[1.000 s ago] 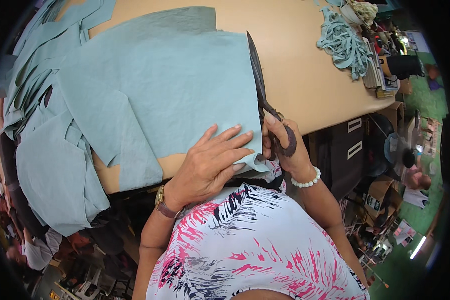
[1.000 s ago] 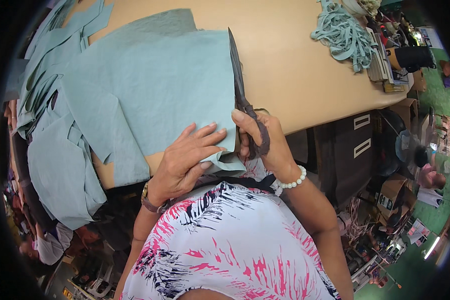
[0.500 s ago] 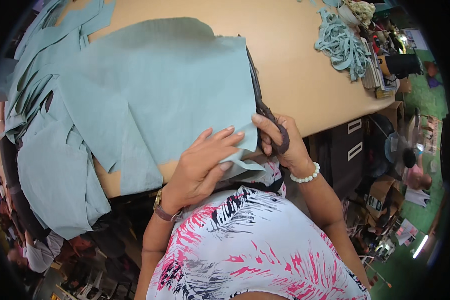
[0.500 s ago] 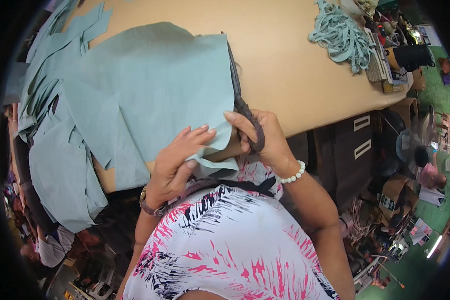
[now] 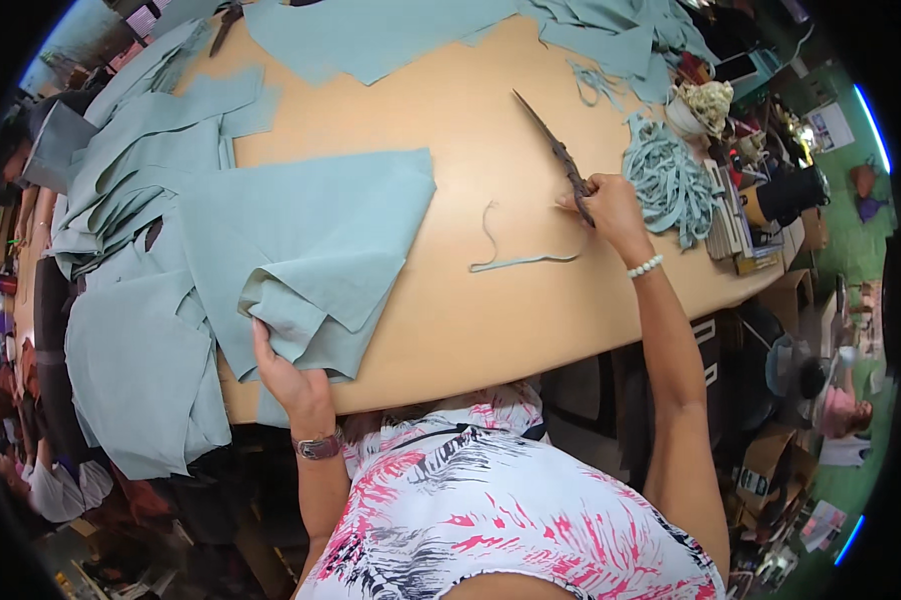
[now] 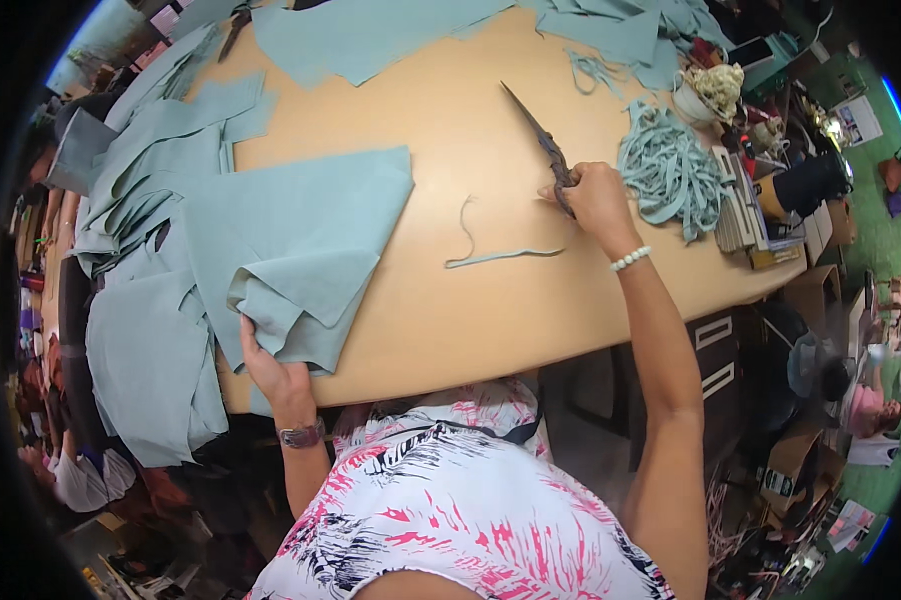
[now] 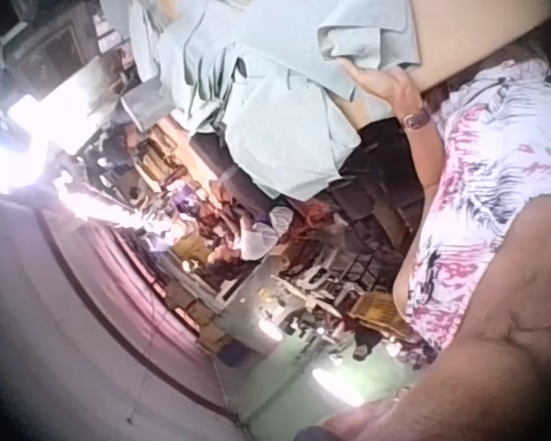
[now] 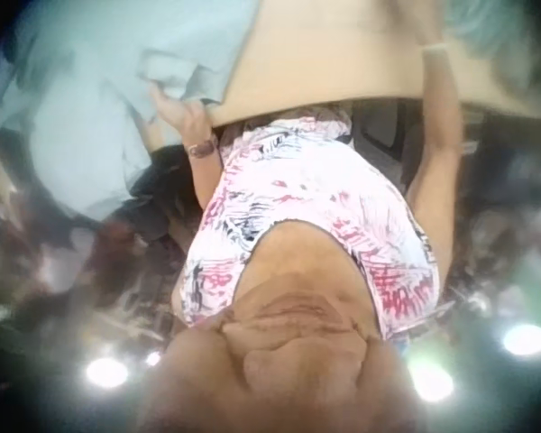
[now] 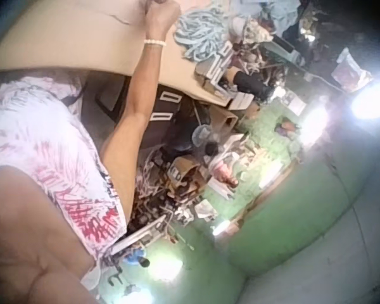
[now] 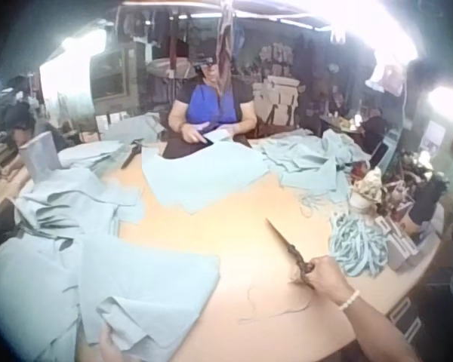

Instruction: The person lays out fabric pieces on a table and cuts them along the edges with shears.

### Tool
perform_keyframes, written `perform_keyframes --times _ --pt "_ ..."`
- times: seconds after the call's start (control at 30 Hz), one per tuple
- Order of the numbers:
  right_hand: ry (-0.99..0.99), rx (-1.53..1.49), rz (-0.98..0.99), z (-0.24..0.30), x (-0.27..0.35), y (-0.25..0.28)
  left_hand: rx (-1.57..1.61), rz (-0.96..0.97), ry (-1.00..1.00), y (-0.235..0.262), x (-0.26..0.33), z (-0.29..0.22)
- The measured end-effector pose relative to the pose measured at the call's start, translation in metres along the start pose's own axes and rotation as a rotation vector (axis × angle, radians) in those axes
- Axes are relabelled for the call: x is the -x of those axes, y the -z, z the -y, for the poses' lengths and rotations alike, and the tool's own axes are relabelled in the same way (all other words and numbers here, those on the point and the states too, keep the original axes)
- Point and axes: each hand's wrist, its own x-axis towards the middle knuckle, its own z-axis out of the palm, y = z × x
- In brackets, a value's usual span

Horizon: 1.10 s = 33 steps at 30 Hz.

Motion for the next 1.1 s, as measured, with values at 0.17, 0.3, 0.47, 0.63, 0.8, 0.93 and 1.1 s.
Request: perform_keyframes --times 0.17,0.3,0.47,0.63,0.8,0.93,1.1 --pt "0.235 0.323 -0.08 0.012 -0.002 -0.016 0.042 -0.001 0.029 0.008 -0.004 -0.002" --pt "0.651 0.094 -0.222 0.056 0.063 -0.039 0.059 0.017 0.02 0.019 -0.011 -0.003" --pt "0.635 0.054 -0.067 0.03 0.093 -0.057 0.037 0.075 0.037 0.015 -0.009 -0.001" --pt "0.298 -0.292 -0.233 -0.042 0.016 0.023 0.071 0.092 0.044 0.019 -0.013 0.002" --pt "0.139 -0.972 -0.138 -0.065 -0.048 0.202 0.06 0.075 0.038 0.017 -0.011 0.0" --pt "0.173 -0.888 -0.449 -0.061 -0.088 0.276 0.046 0.061 0.025 0.013 -0.009 0.002" --pt "0.205 -0.843 -0.502 -0.075 -0.128 0.313 -0.082 0.078 -0.077 0.029 -0.011 0.007"
